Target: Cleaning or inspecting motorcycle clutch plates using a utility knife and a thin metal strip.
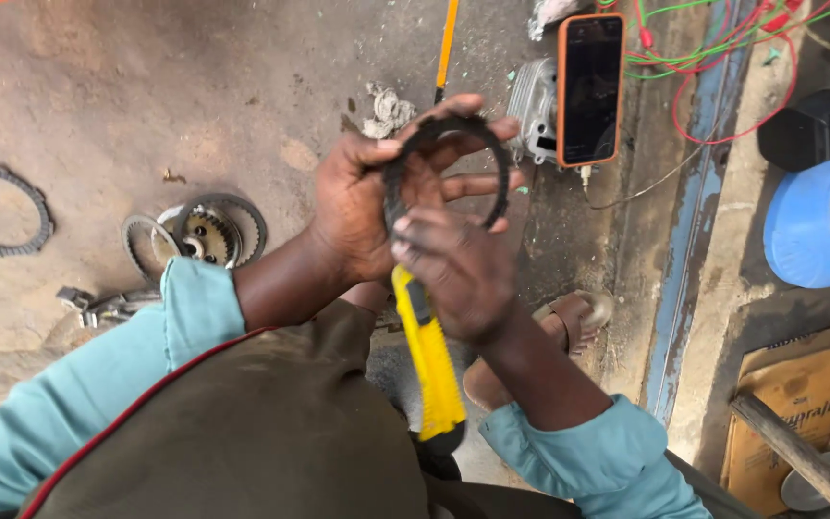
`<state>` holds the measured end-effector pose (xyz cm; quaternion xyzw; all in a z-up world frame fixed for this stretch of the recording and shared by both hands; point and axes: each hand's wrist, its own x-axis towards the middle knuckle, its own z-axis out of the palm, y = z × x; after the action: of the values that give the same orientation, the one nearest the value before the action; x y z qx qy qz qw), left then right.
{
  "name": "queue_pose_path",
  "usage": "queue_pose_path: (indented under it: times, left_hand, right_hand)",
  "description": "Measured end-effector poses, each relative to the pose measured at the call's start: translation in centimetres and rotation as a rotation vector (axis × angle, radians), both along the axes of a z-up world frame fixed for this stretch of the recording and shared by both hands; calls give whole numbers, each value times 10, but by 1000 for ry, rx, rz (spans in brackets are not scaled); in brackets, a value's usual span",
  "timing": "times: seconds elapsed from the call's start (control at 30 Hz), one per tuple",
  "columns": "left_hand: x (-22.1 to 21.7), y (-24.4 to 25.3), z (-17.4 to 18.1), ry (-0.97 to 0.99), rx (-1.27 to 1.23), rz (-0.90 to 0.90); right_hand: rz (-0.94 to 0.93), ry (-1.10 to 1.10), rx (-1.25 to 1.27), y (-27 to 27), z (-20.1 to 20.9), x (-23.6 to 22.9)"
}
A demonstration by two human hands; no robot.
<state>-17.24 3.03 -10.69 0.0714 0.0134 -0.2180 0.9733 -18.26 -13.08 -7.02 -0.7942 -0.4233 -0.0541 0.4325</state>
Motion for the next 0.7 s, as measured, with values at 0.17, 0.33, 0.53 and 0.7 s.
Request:
queue_pose_path:
  times: [0.17, 0.33, 0.53, 0.7]
  left_hand:
    - [-5, 4, -14, 60, -16, 6]
    - [-1, 5, -7, 54, -6, 24]
    - [-10, 3, -14, 86, -22, 48]
    - [-11, 0, -12, 105, 16, 73]
  right_hand:
    - [3, 38, 4, 8, 7, 4]
    - [23, 11, -32, 8, 12, 7]
    - [-6, 99, -36, 9, 11, 3]
    - [-32, 92, -24, 11, 12, 9]
